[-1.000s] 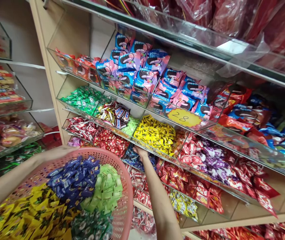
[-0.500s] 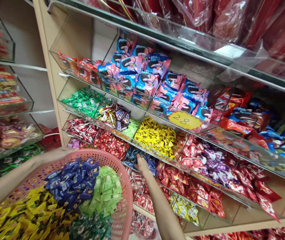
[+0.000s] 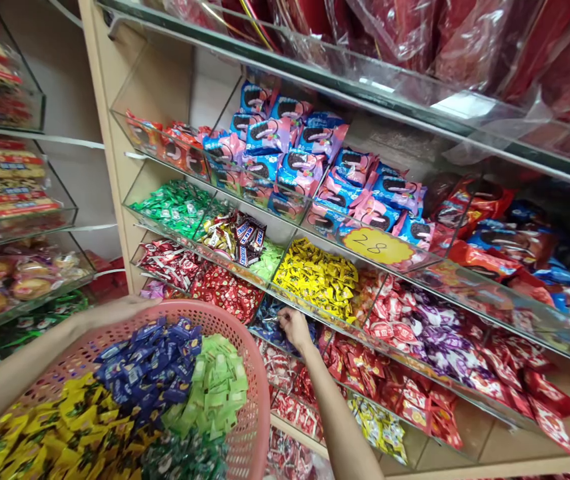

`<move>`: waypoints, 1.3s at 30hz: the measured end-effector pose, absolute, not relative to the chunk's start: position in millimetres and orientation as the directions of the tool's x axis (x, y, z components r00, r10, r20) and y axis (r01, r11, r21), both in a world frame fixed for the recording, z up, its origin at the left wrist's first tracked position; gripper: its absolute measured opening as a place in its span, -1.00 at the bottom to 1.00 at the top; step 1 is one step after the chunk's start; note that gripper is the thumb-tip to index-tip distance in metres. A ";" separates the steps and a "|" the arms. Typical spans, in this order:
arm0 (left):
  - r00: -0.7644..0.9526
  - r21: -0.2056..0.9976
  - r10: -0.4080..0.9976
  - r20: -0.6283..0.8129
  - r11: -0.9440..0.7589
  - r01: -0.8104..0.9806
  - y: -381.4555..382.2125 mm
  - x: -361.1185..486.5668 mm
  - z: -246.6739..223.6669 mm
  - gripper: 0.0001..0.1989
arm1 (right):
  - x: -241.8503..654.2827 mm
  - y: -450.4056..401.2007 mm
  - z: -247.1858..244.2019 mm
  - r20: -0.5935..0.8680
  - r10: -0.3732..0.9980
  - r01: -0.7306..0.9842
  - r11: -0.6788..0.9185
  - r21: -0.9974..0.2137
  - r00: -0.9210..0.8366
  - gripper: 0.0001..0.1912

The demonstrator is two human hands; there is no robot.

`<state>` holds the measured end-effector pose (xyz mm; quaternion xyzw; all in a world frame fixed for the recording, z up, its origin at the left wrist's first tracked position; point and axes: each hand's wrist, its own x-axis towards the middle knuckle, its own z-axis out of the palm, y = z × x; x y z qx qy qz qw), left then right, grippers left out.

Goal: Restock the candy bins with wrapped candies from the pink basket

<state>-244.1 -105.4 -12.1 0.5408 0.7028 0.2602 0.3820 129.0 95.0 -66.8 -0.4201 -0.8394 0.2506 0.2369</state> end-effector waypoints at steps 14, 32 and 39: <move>-0.061 0.793 0.960 -0.274 0.262 0.550 -101.9 -248.7 -19.5 -0.45 | 124.6 88.5 -92.9 0.164 0.823 0.603 0.519 -0.606 -0.544 -0.80; -0.051 0.814 0.975 -0.218 0.210 0.541 -110.0 -239.0 -6.7 -0.43 | 100.5 91.1 -93.2 -0.285 0.773 0.824 0.541 -0.169 -0.567 -0.79; -0.033 0.838 0.978 -0.207 0.195 0.510 -110.4 -243.4 -9.4 -0.45 | 94.4 85.7 -85.8 -0.335 0.798 0.864 0.481 -0.147 -0.501 -0.80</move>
